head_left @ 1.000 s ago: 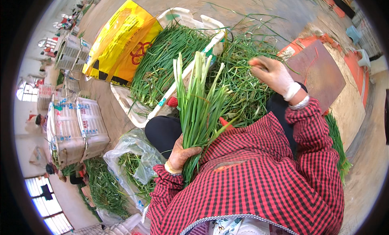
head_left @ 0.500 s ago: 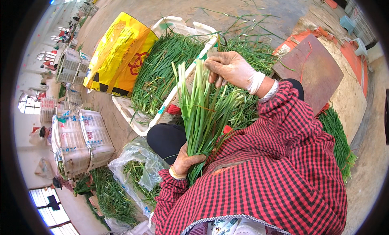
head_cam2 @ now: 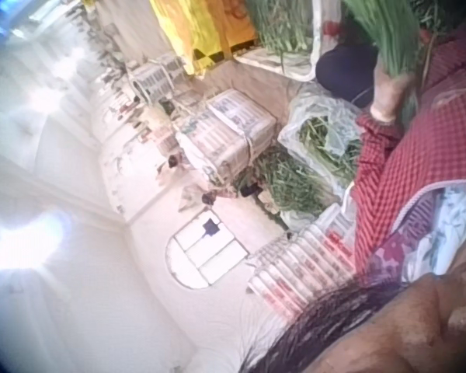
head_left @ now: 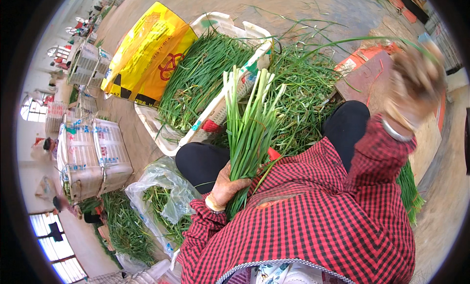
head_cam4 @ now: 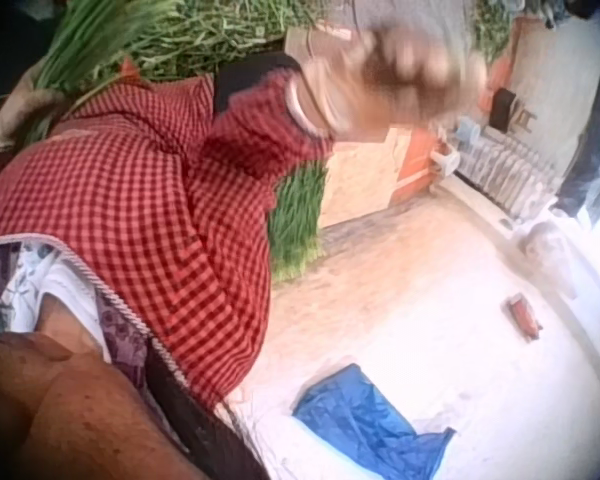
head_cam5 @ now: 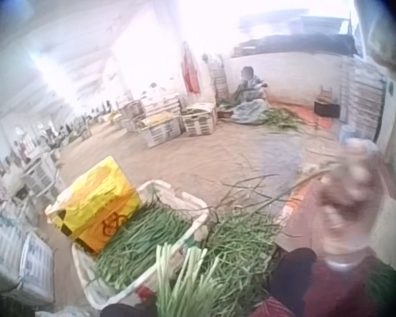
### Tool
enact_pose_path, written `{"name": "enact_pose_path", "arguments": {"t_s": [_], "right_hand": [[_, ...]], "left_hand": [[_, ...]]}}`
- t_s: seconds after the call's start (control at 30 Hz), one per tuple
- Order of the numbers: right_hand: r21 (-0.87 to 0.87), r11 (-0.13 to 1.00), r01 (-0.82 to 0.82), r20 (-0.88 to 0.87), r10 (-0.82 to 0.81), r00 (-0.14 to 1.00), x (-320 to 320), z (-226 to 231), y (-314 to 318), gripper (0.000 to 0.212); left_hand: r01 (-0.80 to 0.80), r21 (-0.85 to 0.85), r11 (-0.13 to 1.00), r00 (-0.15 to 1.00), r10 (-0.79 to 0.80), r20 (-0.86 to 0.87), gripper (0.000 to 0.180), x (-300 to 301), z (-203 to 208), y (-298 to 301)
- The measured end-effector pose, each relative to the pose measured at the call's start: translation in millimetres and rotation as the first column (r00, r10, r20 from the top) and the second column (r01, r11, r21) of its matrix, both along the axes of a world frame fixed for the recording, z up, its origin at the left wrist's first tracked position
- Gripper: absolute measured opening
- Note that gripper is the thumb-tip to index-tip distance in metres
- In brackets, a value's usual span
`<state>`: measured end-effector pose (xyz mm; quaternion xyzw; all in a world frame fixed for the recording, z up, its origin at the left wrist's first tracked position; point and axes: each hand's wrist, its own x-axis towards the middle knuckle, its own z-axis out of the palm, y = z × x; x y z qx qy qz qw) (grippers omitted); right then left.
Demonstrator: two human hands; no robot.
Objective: The person cleans and bundles green chives by hand, removing yellowed leaves and securing them with red ties before placing them into a white crate.
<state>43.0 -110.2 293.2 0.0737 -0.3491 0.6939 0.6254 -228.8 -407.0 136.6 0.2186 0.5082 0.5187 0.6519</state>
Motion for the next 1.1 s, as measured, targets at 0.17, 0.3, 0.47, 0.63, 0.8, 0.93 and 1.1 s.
{"name": "enact_pose_path", "arguments": {"t_s": [0.17,0.3,0.47,0.63,0.8,0.93,1.1], "right_hand": [[0.237,0.942,-0.236,0.440,0.112,0.891,38.8,-28.1,-41.7,0.015],[0.094,0.865,-0.493,0.992,-0.040,0.119,-48.4,-36.9,-62.0,0.039],[0.043,0.952,-0.303,0.997,-0.022,0.071,-131.7,-61.0,-51.5,0.041],[0.322,0.904,-0.283,0.943,-0.277,0.185,-165.1,-100.3,-58.3,0.029],[-0.032,0.918,-0.396,0.788,0.267,0.555,-89.8,-32.7,-84.0,0.025],[0.313,0.936,-0.162,0.445,0.006,0.896,-14.3,-68.4,-24.7,0.028],[0.247,0.935,-0.255,0.956,-0.192,0.221,-30.3,-70.9,-32.6,0.038]], "left_hand": [[-0.064,0.006,0.998,0.989,0.064,-0.134,0.060,-5.0,-2.0,9.4],[-0.147,0.023,0.989,0.983,0.148,-0.105,0.060,4.0,-1.0,11.1],[-0.085,0.017,0.996,0.957,0.086,-0.278,0.061,14.3,-1.3,21.1],[-0.182,0.070,0.981,0.947,0.194,-0.257,0.056,16.8,-6.9,19.0],[-0.202,0.025,0.979,0.971,0.203,-0.126,0.057,0.3,-1.8,18.7],[-0.226,0.062,0.972,0.968,0.232,-0.100,0.059,-5.8,1.4,20.1],[-0.208,0.050,0.977,0.967,0.213,-0.143,0.059,-0.6,0.7,22.5]]}}
